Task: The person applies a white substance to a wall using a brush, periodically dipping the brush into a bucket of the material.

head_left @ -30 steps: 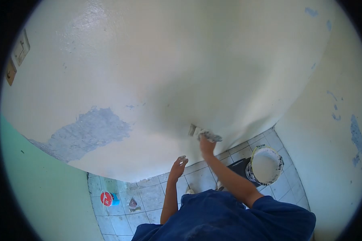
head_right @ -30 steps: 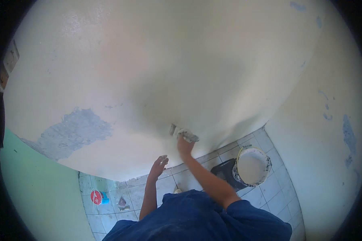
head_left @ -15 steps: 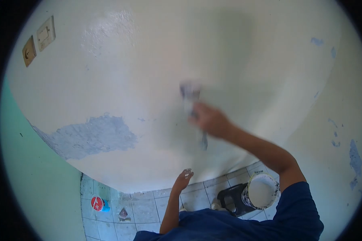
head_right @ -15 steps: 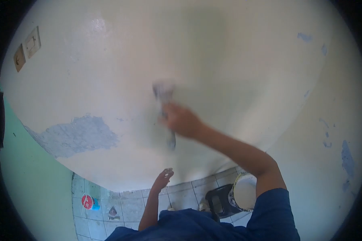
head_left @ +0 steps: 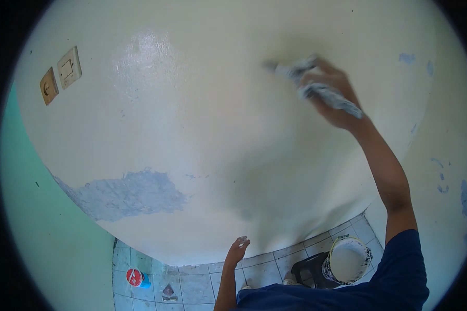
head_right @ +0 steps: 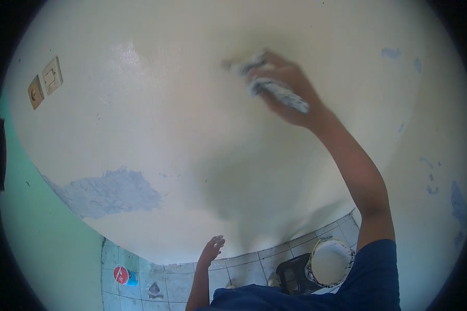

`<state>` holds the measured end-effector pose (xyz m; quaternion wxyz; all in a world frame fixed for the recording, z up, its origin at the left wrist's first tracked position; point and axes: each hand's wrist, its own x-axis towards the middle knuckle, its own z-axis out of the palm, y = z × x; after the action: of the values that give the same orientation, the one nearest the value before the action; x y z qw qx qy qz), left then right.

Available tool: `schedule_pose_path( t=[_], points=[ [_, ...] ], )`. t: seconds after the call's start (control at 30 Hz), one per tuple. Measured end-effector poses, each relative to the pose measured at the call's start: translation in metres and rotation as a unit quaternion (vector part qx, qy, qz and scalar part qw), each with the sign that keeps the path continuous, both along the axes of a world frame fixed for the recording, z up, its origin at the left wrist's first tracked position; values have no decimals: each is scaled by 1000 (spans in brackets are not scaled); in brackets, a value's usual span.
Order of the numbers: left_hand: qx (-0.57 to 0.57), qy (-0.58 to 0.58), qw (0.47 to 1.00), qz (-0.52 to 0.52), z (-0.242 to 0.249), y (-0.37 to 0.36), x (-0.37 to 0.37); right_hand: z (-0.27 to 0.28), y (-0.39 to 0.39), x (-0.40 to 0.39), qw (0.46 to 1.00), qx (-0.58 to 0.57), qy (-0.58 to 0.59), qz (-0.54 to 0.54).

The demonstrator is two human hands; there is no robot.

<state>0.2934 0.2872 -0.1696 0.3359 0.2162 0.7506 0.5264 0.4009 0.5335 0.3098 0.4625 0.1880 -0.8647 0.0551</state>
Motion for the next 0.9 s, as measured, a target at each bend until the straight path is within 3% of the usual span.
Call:
schedule_pose_path(
  t=[0.07, 0.1, 0.2, 0.23, 0.27, 0.3, 0.43, 0.5, 0.53, 0.57, 0.6, 0.67, 0.7, 0.73, 0.8, 0.87, 0.9],
  points=[
    [15, 19, 1000, -13, 4, 11, 3, -2, -6, 9, 994, 7, 98, -39],
    [21, 21, 999, -15, 9, 15, 5, -27, 14, 0, 989, 90, 106, -59],
    [25, 27, 999, -27, 20, 24, 14, -152, 13, -25, 977, 154, 72, -126],
    [18, 32, 999, -33, 11, 23, 13, -217, 11, -32, 980, 34, -104, -167],
    [15, 30, 999, -31, 12, 22, 15, -262, 6, -29, 982, 118, -105, -108],
    [19, 33, 999, -27, 11, 19, 17, -299, -2, -23, 969, 132, -195, -69],
    [11, 44, 999, 9, 14, 5, 20, -369, 35, -23, 883, 7, -466, 54],
    [9, 41, 999, 19, 14, -1, 20, -317, 59, -34, 928, -129, -306, 170],
    [8, 33, 999, 23, 12, -3, 19, -276, 72, -33, 931, -138, -277, 191],
    [7, 25, 999, 25, 10, -5, 20, -224, 78, -24, 953, -78, -278, 92],
    [8, 17, 999, 33, 12, -7, 21, -171, 74, -12, 964, -73, -238, 95],
    [12, 17, 999, 47, 18, -7, 26, -99, 80, 12, 993, 71, -94, -18],
    [13, 16, 998, 54, 20, -7, 27, -70, 70, 28, 991, 90, -46, -87],
    [6, -4, 998, 56, 19, -5, 28, -56, 60, 37, 995, 29, -20, -97],
    [9, 17, 999, 48, 19, -1, 30, -65, 62, 39, 991, 5, 26, -132],
    [9, 17, 999, 36, 22, 3, 31, -132, 91, 22, 978, 79, 66, -180],
    [13, 14, 999, 35, 22, 4, 30, -187, 84, 18, 977, 83, 13, -196]
  ],
)
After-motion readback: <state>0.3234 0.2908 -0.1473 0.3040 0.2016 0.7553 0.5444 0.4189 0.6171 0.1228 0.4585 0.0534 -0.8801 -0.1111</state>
